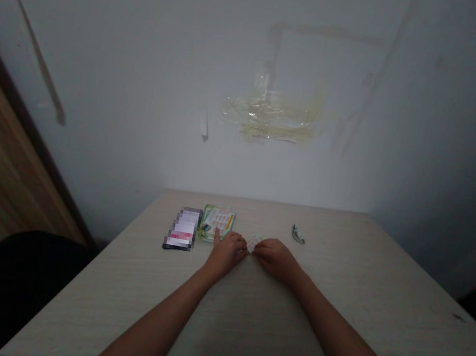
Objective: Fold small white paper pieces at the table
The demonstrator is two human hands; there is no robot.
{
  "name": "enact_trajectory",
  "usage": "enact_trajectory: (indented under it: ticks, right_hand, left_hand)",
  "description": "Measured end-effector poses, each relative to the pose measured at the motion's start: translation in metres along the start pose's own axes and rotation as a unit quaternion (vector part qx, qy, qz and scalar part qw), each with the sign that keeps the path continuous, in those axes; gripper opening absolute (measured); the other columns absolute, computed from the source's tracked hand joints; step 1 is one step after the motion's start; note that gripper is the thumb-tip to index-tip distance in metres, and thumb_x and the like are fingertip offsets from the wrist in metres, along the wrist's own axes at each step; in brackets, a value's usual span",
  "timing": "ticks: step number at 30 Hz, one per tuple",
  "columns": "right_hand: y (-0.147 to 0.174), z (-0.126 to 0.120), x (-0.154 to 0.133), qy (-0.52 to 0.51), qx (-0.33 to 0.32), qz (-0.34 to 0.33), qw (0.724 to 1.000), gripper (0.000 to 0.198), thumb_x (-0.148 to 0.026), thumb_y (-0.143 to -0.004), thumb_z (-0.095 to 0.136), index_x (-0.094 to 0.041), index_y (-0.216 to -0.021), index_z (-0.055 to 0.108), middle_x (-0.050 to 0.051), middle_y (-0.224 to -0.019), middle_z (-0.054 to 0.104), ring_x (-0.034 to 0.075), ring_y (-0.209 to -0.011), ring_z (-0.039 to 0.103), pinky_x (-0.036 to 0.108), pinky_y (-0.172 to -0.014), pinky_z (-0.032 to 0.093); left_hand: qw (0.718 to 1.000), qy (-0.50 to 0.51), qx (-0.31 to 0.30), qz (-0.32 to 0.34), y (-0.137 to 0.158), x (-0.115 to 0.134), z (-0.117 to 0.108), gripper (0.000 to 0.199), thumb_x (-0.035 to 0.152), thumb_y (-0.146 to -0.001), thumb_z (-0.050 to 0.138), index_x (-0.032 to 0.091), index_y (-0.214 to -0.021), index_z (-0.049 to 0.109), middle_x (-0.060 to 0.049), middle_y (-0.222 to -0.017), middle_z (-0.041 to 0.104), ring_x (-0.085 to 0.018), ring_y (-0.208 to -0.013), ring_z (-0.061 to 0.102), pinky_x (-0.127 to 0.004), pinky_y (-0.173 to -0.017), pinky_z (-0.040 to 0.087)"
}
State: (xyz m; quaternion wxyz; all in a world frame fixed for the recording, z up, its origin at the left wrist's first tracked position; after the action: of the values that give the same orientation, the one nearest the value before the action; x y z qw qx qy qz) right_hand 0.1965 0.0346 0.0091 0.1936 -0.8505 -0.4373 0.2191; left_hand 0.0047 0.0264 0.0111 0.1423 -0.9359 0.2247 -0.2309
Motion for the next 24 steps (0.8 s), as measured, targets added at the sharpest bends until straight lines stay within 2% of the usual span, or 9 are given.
enact_trajectory:
  ticks: [9,16,21,24]
  right_hand:
    - [0.004,-0.001,0.000,0.008,-0.005,-0.002,1.000,0.029,-0.012,-0.082,0.059,-0.023,-0.105,0.073,0.007,-0.100,0.071,0.018,-0.091,0.064,0.030,-0.084,0.049]
    - [0.001,-0.003,-0.005,0.031,-0.031,0.015,0.999,0.027,-0.012,-0.081,0.060,-0.022,-0.102,0.074,0.007,-0.098,0.070,0.018,-0.089,0.062,0.030,-0.081,0.047]
    - [-0.001,-0.005,-0.009,0.038,-0.046,0.039,0.997,0.026,-0.016,-0.084,0.058,-0.023,-0.105,0.073,0.007,-0.098,0.069,0.018,-0.089,0.061,0.029,-0.080,0.046]
    - [-0.001,-0.003,-0.007,0.072,-0.053,0.069,0.994,0.027,-0.018,-0.086,0.057,-0.023,-0.107,0.073,0.007,-0.098,0.068,0.018,-0.089,0.060,0.030,-0.081,0.046]
  left_hand:
    - [0.999,0.010,0.011,-0.047,-0.004,0.006,0.000,0.010,0.025,-0.084,0.062,0.026,-0.079,0.070,-0.001,-0.123,0.064,-0.024,-0.124,0.049,-0.074,-0.109,0.000]
    - [0.997,-0.007,0.020,-0.071,-0.004,0.003,0.005,0.006,0.028,-0.082,0.064,0.025,-0.080,0.070,-0.004,-0.130,0.058,-0.026,-0.128,0.045,-0.073,-0.109,0.003]
    - [0.998,-0.026,0.044,-0.037,0.005,0.002,-0.003,0.016,0.031,-0.084,0.065,0.030,-0.099,0.068,-0.004,-0.130,0.057,-0.026,-0.128,0.045,-0.073,-0.110,0.004]
    - [0.998,-0.042,0.038,0.002,0.010,0.002,-0.009,0.011,0.032,-0.085,0.064,0.033,-0.092,0.072,-0.002,-0.130,0.058,-0.026,-0.127,0.046,-0.073,-0.110,-0.002]
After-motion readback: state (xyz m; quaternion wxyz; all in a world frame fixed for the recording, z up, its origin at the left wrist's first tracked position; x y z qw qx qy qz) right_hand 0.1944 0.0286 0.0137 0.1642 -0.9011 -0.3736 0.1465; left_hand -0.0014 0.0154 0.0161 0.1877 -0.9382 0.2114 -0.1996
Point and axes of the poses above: each hand's wrist, its own y-axis away from the middle knuckle, its own z-axis out of the palm, x = y × z, the point moved 2 cm from there along -y, towards the middle knuckle
